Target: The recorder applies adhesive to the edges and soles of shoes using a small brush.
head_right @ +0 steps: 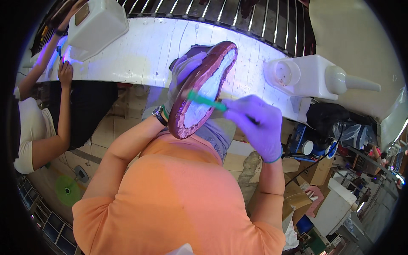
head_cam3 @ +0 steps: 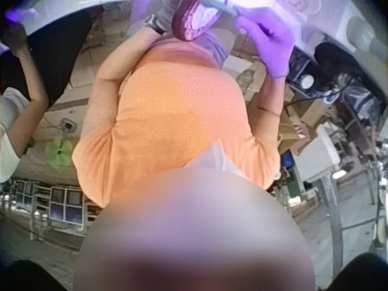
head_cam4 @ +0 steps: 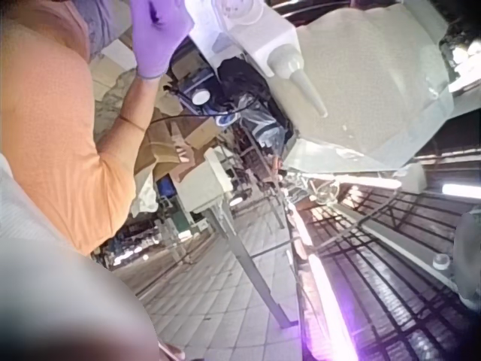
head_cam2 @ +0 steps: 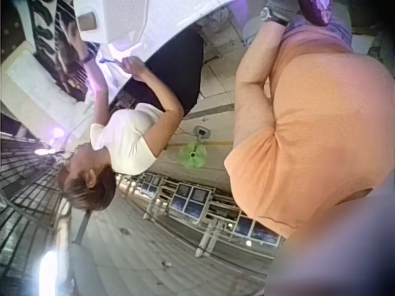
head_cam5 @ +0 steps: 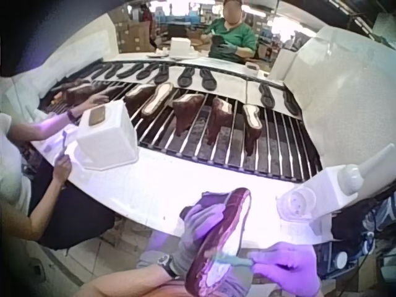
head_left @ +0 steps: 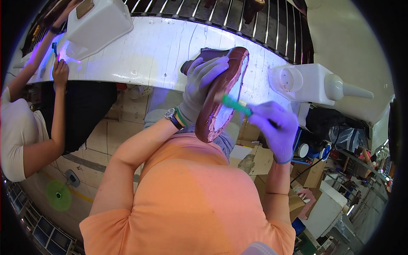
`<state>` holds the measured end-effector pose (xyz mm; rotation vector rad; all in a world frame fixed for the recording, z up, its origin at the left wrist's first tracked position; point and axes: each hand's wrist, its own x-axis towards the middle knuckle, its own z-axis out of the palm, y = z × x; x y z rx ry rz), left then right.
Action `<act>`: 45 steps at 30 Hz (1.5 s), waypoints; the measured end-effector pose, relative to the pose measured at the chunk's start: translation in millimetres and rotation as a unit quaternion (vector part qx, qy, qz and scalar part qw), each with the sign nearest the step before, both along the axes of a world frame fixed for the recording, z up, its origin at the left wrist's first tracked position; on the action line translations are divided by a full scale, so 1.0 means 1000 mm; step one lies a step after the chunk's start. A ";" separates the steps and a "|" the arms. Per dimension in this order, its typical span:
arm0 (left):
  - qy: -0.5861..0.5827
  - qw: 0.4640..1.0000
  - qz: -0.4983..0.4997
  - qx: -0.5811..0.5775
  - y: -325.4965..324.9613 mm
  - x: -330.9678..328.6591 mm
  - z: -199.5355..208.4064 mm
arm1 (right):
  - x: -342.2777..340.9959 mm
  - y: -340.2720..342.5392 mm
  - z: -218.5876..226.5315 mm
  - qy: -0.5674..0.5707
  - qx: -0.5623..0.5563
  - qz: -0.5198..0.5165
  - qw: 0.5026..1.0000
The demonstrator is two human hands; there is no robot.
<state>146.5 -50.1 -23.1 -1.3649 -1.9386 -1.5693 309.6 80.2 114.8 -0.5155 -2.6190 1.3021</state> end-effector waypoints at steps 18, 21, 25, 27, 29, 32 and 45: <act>-0.063 0.971 -0.188 -0.134 -0.018 -0.015 0.088 | -0.002 -0.008 0.045 0.122 0.052 0.034 0.991; -0.215 0.909 -0.327 -0.142 -0.013 -0.031 0.100 | -0.013 -0.001 0.050 0.166 0.100 0.042 0.980; -0.330 0.812 -0.441 -0.192 0.005 -0.065 0.107 | -0.034 0.019 0.058 0.174 0.158 0.019 0.972; -0.288 0.788 -0.495 -0.226 0.018 -0.086 0.108 | -0.046 0.030 0.064 0.167 0.187 0.019 0.968; -0.276 0.739 -0.567 -0.238 0.034 -0.105 0.107 | -0.058 0.040 0.072 0.160 0.211 0.014 0.964; -0.197 0.724 -0.567 -0.339 0.047 -0.126 0.106 | -0.067 0.052 0.080 0.128 0.218 0.053 0.966; -0.315 0.747 -0.531 -0.245 0.020 -0.082 0.110 | -0.015 0.000 0.056 0.115 0.025 -0.141 0.983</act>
